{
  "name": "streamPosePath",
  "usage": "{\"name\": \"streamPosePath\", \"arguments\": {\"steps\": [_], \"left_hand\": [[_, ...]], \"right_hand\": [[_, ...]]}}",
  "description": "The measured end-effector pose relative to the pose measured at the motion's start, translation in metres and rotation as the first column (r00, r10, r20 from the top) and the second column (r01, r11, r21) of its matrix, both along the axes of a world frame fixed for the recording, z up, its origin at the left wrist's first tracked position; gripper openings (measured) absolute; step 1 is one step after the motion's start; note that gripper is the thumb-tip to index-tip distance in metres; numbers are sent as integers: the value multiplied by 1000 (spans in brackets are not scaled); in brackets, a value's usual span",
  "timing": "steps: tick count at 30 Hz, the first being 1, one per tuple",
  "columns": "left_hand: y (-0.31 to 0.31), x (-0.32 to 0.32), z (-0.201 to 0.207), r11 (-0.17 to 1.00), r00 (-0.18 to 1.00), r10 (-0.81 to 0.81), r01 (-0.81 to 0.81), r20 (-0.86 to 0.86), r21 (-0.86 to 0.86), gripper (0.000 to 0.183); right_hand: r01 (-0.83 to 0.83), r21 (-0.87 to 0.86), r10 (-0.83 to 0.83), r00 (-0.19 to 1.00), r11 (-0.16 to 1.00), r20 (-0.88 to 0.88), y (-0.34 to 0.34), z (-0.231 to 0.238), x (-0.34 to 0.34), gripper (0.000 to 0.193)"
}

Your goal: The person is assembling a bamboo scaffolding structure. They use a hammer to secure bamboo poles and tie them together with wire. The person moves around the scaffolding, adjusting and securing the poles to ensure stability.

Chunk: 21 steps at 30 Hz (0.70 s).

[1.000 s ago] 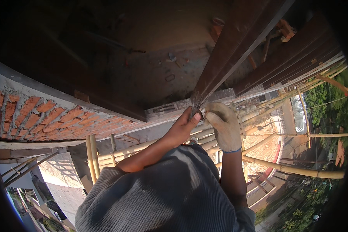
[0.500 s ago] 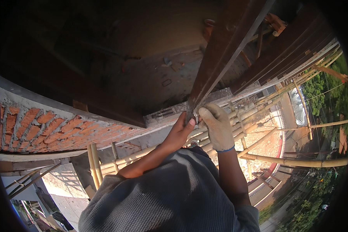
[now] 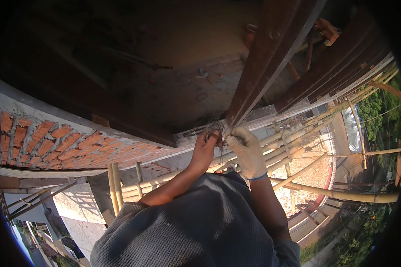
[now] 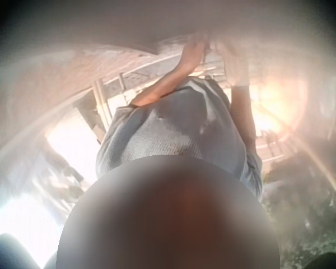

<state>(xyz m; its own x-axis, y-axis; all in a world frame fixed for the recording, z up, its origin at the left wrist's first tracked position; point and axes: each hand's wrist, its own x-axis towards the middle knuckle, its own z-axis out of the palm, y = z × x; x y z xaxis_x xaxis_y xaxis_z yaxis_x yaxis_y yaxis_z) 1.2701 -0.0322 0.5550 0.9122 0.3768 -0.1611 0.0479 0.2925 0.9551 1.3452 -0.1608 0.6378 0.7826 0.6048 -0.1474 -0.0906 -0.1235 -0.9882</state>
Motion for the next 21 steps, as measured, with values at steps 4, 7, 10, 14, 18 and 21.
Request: {"name": "streamPosePath", "arguments": {"steps": [4, 7, 10, 14, 18, 21], "left_hand": [[-10, 0, 3, 998, 995, 42, -38, 93, -40, 39], [-18, 5, 4, 990, 997, 36, -25, 72, -141, 36], [-20, 12, -1, 984, 991, 128, -122, 37, -128, 33], [-24, 20, -15, 962, 966, 254, -246, 52, -119, 27], [-47, 26, -36, 887, 962, 272, -248, -8, 389, 21], [-67, 33, -58, 745, 977, 189, -74, -103, 663, 23]], "right_hand": [[-40, -63, 42, 999, 997, 29, -5, -9, 6, 16], [-56, -122, 63, 997, 991, 54, -8, -17, 11, 15], [-68, -118, 78, 994, 991, 78, -12, -27, 17, 15], [-31, 57, 26, 996, 998, 87, -23, -38, 30, 14], [-95, 73, 96, 995, 993, -6, -33, -41, 44, 19], [-95, -47, 95, 995, 994, 2, -40, -36, 53, 23]]}}
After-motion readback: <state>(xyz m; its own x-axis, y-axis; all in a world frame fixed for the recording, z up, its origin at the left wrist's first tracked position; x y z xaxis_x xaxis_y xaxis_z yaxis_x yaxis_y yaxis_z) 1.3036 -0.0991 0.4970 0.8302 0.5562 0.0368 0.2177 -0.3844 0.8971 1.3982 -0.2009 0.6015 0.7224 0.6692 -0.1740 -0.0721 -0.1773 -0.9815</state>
